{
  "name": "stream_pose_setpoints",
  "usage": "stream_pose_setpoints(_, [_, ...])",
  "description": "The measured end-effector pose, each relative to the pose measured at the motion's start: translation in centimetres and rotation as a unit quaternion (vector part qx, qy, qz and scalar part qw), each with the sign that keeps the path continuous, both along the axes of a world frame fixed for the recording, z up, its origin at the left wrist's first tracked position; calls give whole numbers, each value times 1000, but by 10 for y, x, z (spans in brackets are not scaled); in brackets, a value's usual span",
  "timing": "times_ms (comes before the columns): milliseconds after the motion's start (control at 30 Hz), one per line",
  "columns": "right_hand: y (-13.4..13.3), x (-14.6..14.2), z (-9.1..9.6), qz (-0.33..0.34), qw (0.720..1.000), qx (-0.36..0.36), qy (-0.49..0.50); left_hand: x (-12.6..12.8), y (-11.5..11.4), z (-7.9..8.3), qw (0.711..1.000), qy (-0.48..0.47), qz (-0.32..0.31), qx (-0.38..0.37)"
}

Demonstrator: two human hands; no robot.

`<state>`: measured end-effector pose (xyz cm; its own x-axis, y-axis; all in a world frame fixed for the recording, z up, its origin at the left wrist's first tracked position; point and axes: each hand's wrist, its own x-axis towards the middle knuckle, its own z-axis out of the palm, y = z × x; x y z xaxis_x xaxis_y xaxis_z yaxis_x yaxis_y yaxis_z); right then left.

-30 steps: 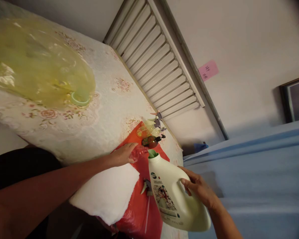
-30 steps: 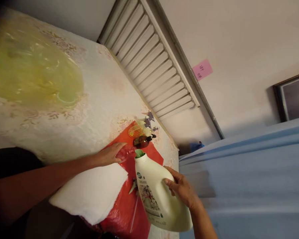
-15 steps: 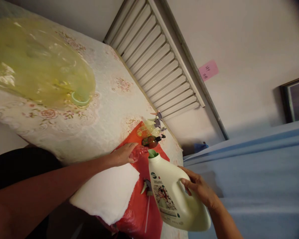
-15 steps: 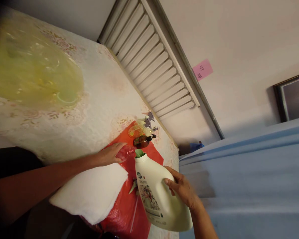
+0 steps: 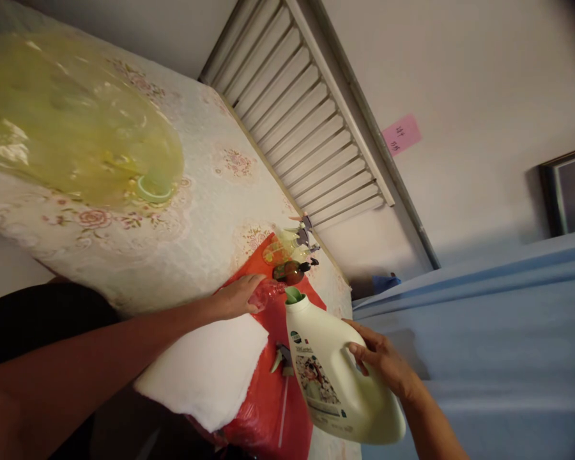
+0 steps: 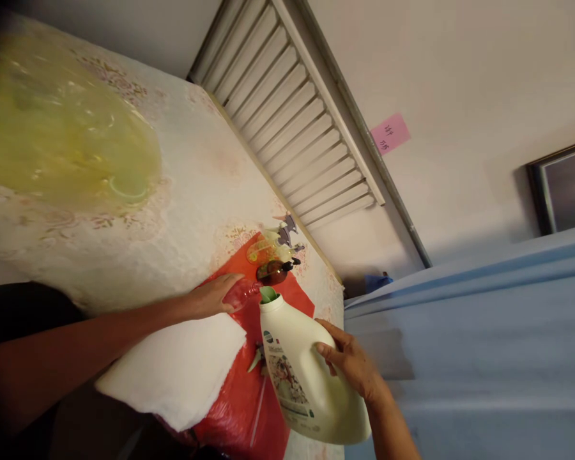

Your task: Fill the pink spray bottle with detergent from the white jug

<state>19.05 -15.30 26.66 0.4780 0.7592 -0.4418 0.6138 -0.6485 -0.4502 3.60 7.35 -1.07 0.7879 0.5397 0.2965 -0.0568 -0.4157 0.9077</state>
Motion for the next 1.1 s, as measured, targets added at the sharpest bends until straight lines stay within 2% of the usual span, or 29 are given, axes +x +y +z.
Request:
stream_pose_setpoints(433, [2, -2, 2, 4, 1000, -6, -11, 7, 1, -13, 1000, -14, -4, -5])
stream_pose_setpoints(933, [3, -3, 3, 15, 1000, -13, -9, 3, 0, -4, 1000, 4, 3, -7])
stream_pose_setpoints(1100, [3, -1, 3, 13, 1000, -18, -19, 4, 1, -6, 1000, 11, -3, -7])
